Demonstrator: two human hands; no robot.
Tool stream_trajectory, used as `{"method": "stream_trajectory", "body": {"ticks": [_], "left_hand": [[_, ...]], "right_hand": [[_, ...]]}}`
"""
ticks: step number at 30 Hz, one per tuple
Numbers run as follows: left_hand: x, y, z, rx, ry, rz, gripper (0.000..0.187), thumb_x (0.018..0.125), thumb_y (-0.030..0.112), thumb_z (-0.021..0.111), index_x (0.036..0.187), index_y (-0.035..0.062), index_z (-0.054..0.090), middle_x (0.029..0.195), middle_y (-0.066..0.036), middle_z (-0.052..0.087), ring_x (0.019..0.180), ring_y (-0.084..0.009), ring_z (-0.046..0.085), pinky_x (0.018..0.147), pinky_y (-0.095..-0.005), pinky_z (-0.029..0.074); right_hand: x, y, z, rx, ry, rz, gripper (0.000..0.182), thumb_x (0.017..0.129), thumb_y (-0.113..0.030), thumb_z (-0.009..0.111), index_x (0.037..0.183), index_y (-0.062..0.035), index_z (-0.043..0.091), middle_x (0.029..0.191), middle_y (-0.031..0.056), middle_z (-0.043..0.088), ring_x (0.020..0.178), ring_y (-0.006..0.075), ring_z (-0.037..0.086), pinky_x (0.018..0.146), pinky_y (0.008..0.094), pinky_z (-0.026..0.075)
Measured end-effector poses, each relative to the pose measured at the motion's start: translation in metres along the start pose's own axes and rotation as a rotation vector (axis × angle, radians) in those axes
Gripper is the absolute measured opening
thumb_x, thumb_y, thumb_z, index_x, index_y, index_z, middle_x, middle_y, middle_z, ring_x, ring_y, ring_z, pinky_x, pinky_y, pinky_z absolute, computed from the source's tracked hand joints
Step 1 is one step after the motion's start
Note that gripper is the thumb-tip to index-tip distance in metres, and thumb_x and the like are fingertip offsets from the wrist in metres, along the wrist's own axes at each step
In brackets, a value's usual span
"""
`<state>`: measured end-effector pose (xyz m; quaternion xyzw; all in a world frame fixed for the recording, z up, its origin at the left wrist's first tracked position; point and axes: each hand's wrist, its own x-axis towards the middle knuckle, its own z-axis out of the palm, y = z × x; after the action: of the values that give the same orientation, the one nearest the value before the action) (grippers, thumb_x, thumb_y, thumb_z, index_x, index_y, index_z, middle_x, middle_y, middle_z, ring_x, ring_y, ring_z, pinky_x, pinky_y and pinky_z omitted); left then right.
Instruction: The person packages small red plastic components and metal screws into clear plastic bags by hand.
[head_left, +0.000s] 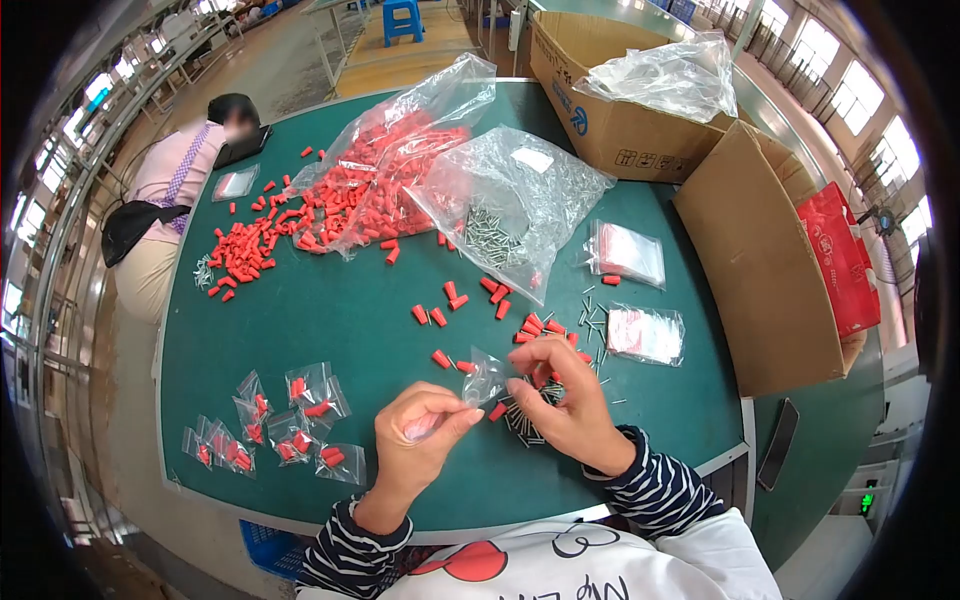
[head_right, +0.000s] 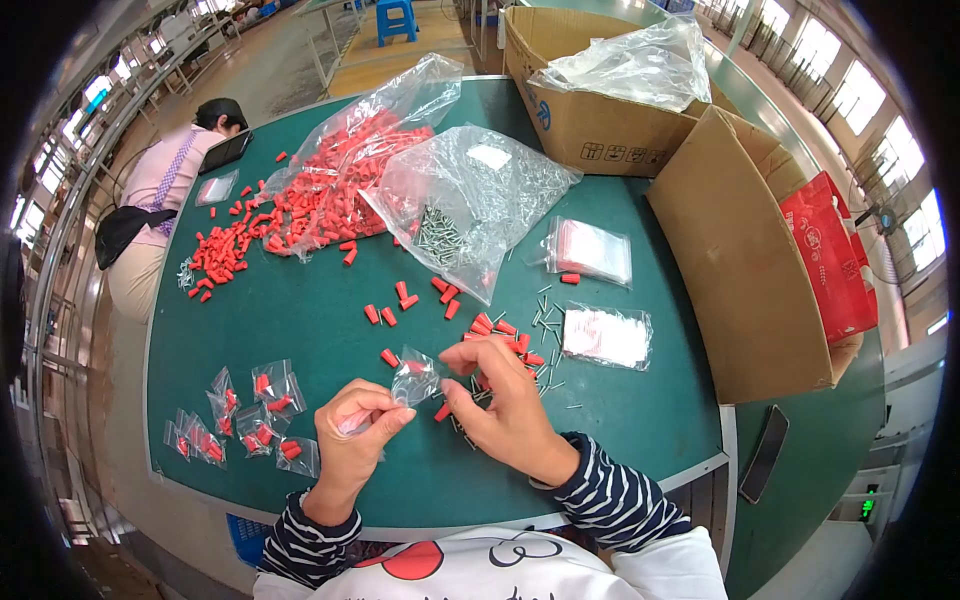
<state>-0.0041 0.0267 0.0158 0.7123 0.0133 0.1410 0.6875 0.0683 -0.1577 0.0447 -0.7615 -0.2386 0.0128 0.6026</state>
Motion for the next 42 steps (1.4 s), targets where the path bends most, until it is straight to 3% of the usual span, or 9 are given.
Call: {"method": "stream_trajectory", "body": {"ticks": [8, 11, 18, 23, 29, 33, 36, 39, 42], "left_hand": [[-0.001, -0.002, 0.003, 0.093, -0.065, 0.025, 0.016, 0.077, -0.002, 0.082, 0.083, 0.0013, 0.067, 0.087, -0.005, 0.063, 0.068, -0.0066, 0.053, 0.059, -0.0208, 0.042], [-0.001, -0.003, 0.005, 0.094, -0.089, 0.015, 0.015, 0.078, -0.003, 0.08, 0.085, 0.0012, 0.067, 0.089, -0.004, 0.063, 0.07, -0.0072, 0.054, 0.061, -0.0212, 0.043], [-0.002, -0.001, 0.016, -0.195, 0.153, -0.044, 0.006, 0.087, -0.003, 0.07, 0.085, -0.0008, 0.064, 0.091, -0.005, 0.061, 0.074, -0.0087, 0.056, 0.064, -0.023, 0.046], [-0.004, -0.001, 0.013, -0.085, 0.111, -0.072, 0.007, 0.087, -0.003, 0.069, 0.084, -0.0012, 0.063, 0.089, -0.004, 0.06, 0.073, -0.0066, 0.054, 0.062, -0.0213, 0.044], [-0.006, -0.001, 0.01, 0.051, 0.041, -0.03, 0.008, 0.086, -0.003, 0.067, 0.081, -0.0013, 0.06, 0.085, -0.005, 0.059, 0.068, -0.0075, 0.051, 0.058, -0.0231, 0.04], [-0.005, 0.002, 0.006, 0.247, -0.086, 0.17, 0.01, 0.083, -0.001, 0.07, 0.081, -0.0007, 0.06, 0.082, -0.006, 0.058, 0.065, -0.0105, 0.051, 0.057, -0.0254, 0.04], [-0.005, 0.003, 0.005, 0.291, -0.167, 0.327, 0.016, 0.077, 0.002, 0.076, 0.086, 0.0009, 0.063, 0.08, -0.007, 0.058, 0.065, -0.0143, 0.054, 0.057, -0.0265, 0.042], [-0.002, 0.015, 0.007, 0.242, -0.192, 0.225, 0.034, 0.071, 0.009, 0.083, 0.101, 0.0035, 0.068, 0.081, -0.007, 0.059, 0.065, -0.0151, 0.056, 0.056, -0.0278, 0.044], [0.001, 0.022, 0.007, 0.481, -0.313, 0.24, 0.055, 0.065, 0.013, 0.088, 0.116, 0.0071, 0.068, 0.081, -0.006, 0.059, 0.065, -0.016, 0.057, 0.056, -0.0298, 0.047]], "right_hand": [[-0.006, 0.002, 0.006, 0.014, -0.192, -0.1, 0.012, 0.083, -0.008, 0.073, 0.092, -0.0029, 0.068, 0.08, 0.0074, 0.063, 0.071, 0.0194, 0.061, 0.066, 0.0313, 0.048], [-0.009, 0.001, 0.006, -0.004, -0.187, -0.002, 0.011, 0.084, -0.009, 0.072, 0.091, -0.0022, 0.066, 0.076, 0.0083, 0.06, 0.068, 0.0208, 0.06, 0.063, 0.0324, 0.046], [-0.011, 0.0, 0.014, -0.111, -0.102, -0.066, 0.011, 0.083, -0.007, 0.069, 0.084, -0.0024, 0.059, 0.074, 0.0091, 0.058, 0.066, 0.0255, 0.056, 0.063, 0.0362, 0.042], [-0.011, 0.001, 0.022, -0.179, 0.017, -0.198, 0.013, 0.079, -0.003, 0.069, 0.081, -0.0039, 0.056, 0.073, 0.0084, 0.057, 0.066, 0.0263, 0.056, 0.063, 0.0372, 0.04], [-0.012, -0.004, 0.014, -0.425, -0.07, -0.439, 0.023, 0.073, -0.002, 0.071, 0.094, -0.0043, 0.063, 0.086, 0.0077, 0.058, 0.074, 0.0238, 0.056, 0.064, 0.0367, 0.039], [-0.018, -0.007, 0.012, -0.565, -0.152, -0.408, 0.028, 0.073, -0.005, 0.071, 0.1, -0.0061, 0.067, 0.089, 0.0075, 0.056, 0.079, 0.0242, 0.054, 0.068, 0.0361, 0.039], [-0.021, -0.012, 0.007, -0.658, -0.232, -0.379, 0.025, 0.075, -0.008, 0.07, 0.099, -0.0065, 0.068, 0.087, 0.0075, 0.056, 0.08, 0.0247, 0.053, 0.07, 0.036, 0.039], [-0.027, -0.009, -0.008, -0.698, -0.32, -0.367, 0.025, 0.075, -0.011, 0.07, 0.1, -0.0064, 0.067, 0.087, 0.0072, 0.056, 0.081, 0.0245, 0.054, 0.071, 0.0359, 0.04], [-0.034, -0.013, -0.017, -0.72, -0.396, -0.335, 0.026, 0.075, -0.012, 0.069, 0.1, -0.0063, 0.066, 0.086, 0.0066, 0.057, 0.081, 0.0238, 0.056, 0.071, 0.0359, 0.042]]}}
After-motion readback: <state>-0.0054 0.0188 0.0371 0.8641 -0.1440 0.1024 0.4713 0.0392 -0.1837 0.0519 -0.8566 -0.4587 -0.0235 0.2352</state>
